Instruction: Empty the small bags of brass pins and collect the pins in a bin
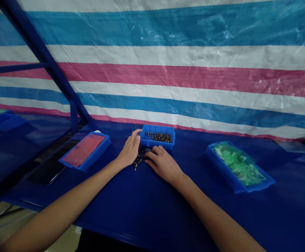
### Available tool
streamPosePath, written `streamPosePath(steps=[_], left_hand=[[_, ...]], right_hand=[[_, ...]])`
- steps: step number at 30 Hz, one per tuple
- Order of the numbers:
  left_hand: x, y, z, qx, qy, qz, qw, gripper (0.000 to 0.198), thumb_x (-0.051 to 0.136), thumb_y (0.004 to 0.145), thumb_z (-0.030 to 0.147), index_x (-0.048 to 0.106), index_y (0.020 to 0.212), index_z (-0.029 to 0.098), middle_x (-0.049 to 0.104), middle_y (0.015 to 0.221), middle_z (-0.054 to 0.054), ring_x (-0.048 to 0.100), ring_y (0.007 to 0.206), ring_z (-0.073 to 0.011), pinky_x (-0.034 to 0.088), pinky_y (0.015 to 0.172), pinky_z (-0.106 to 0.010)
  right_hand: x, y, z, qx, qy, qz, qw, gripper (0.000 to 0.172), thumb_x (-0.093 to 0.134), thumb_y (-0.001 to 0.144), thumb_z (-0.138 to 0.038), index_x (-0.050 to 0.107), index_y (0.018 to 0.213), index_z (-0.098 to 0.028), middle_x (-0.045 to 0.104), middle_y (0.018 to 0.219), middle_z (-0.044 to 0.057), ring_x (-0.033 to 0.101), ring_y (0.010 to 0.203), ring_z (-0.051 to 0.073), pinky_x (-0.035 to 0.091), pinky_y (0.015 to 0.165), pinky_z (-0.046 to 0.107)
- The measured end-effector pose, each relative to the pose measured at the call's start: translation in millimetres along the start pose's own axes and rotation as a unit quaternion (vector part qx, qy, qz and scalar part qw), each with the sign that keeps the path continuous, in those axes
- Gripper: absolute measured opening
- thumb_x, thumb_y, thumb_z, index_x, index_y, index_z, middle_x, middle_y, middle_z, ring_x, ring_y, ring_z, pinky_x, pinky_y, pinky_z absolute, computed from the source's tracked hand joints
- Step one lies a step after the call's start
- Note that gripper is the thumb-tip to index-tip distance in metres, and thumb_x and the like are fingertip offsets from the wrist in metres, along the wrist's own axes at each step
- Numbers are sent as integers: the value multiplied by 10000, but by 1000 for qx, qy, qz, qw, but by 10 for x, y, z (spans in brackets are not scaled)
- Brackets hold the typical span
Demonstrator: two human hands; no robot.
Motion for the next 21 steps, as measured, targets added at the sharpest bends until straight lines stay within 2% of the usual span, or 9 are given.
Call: streamPosePath(steps=[3, 6, 9, 12, 21], left_hand=[[-2, -1, -6, -4, 1, 0, 1000, 501, 129, 1013, 468, 367, 1378, 221, 532, 1320, -105, 486, 1204, -255, 349, 1036, -449], [-2, -5, 1, -1, -2, -2, 1000, 501, 129, 1013, 467, 365, 1380, 221, 536, 1311, -105, 487, 1204, -253, 352, 1037, -447], [-5, -12, 4, -1, -1, -5, 1000, 500, 128, 1013, 466, 364, 1380, 222, 544, 1296, -106, 489, 1203, -254, 354, 1036, -451], [-10, -17, 4, -2, 0, -5, 1000, 497, 128, 1012, 468, 363, 1380, 230, 546, 1294, -101, 492, 1200, -252, 356, 1035, -450], [2, -16, -4, 2, 2, -6, 1000, 498, 131, 1013, 470, 365, 1380, 230, 539, 1306, -100, 482, 1208, -254, 349, 1039, -449]], right_hand=[[10, -27, 44, 8, 45, 1, 999, 165, 489, 960, -275, 625, 991, -189, 611, 918, 56, 551, 890, 189, 473, 815, 336], [-50, -69, 143, 40, 106, 34, 993, 101, 553, 926, -263, 619, 971, -203, 638, 904, 29, 589, 818, 154, 487, 752, 290], [-117, -124, 311, 105, 171, 76, 977, 117, 595, 882, -246, 624, 994, -226, 663, 859, -2, 618, 726, 124, 490, 670, 249], [-117, -152, 408, 142, 212, 85, 963, 152, 588, 869, -245, 626, 1016, -239, 700, 867, -12, 659, 760, 133, 498, 672, 248], [-114, -153, 410, 144, 216, 88, 962, 159, 588, 872, -277, 639, 1019, -244, 732, 918, -12, 693, 816, 150, 519, 691, 260]])
Point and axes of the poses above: each hand's wrist, its own y-axis towards the middle knuckle, its own x-axis out of the palm, z = x × y, the point moved 10 cm from there along y, towards the middle knuckle
